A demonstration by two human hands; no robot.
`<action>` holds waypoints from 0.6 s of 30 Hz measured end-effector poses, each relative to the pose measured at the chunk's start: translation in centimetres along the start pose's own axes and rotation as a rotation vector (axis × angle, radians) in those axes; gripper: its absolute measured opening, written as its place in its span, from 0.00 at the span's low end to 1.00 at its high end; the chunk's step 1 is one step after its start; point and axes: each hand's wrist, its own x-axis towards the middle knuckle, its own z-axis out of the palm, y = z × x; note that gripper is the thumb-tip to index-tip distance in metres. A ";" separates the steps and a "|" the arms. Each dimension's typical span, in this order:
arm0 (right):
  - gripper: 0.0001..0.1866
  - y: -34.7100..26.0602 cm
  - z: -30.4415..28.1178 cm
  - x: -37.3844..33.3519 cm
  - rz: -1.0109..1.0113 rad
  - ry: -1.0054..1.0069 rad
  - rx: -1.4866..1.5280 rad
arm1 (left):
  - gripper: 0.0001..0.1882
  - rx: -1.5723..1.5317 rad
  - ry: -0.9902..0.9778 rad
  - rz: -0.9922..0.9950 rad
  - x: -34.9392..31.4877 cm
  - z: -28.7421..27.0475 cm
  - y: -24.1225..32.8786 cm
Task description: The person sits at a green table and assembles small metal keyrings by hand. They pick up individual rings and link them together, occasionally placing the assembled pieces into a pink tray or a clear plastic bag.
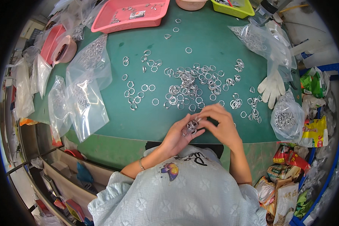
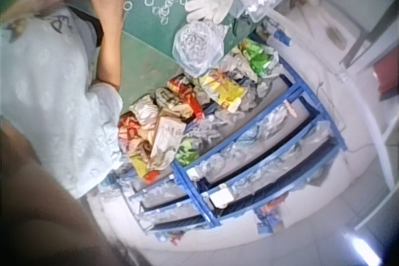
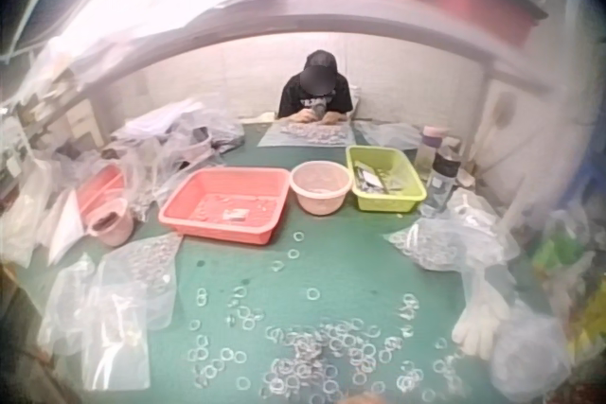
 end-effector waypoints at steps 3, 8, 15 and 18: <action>0.07 -0.1 0.6 0.5 0.057 0.074 0.034 | 0.16 0.075 -0.029 0.013 0.0 -0.6 0.2; 0.13 1.0 3.6 2.9 -0.113 0.158 -0.364 | 0.15 0.004 -0.405 -0.190 0.1 -4.2 0.7; 0.08 0.5 4.8 2.7 -0.060 0.159 -0.225 | 0.16 0.219 -0.035 0.047 -2.2 -2.0 1.9; 0.07 -1.8 3.9 1.9 0.072 -0.042 0.088 | 0.16 0.037 0.147 0.016 -2.6 -2.0 2.3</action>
